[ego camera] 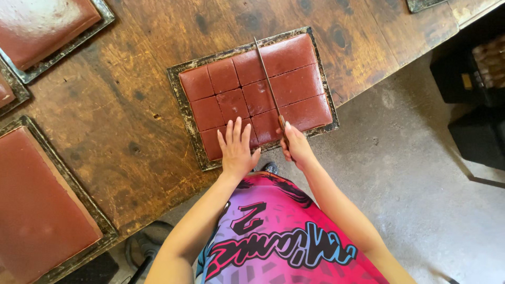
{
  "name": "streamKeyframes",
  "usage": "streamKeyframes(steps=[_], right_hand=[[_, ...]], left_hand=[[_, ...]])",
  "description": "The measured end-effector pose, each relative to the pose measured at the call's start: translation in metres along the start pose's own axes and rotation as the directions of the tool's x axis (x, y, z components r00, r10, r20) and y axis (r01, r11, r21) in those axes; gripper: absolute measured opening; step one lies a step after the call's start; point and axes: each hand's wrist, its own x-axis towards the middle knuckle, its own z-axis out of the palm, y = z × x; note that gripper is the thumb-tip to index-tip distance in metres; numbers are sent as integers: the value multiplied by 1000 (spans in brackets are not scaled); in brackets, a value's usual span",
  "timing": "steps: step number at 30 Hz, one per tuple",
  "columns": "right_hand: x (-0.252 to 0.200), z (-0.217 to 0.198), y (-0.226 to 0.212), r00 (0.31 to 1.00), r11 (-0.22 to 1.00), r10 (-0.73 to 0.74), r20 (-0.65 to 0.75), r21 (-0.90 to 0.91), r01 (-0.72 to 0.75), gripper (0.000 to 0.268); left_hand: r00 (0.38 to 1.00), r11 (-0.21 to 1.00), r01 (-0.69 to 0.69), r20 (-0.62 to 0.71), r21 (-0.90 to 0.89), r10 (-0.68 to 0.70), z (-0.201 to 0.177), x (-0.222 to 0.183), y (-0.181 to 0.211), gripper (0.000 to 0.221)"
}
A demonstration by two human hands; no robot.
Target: The person slices a large rectangular tray of brownies into smaller squares using a long knife, using their left hand to steady the tray and guide the cuts.
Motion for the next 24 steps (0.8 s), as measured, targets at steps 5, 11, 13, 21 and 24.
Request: streamKeyframes(steps=[5,11,13,21,24], right_hand=[[2,2,-1,1000,999,-2,-8,37,2,47],[-2,-5,8,999,999,34,-31,39,-32,46],[11,-2,7,999,999,18,-41,42,-17,46],[-9,-4,13,997,999,29,-76,-23,-31,44],[13,0,7,999,999,-34,-35,-12,34,42]], left_hand=[[999,998,-32,20,53,31,13,17,10,103],[999,999,-21,37,43,20,20,30,14,108],[999,998,-30,22,56,28,22,32,13,109],[999,999,6,39,39,-8,23,34,12,108],[999,999,-12,33,48,10,28,34,11,107]])
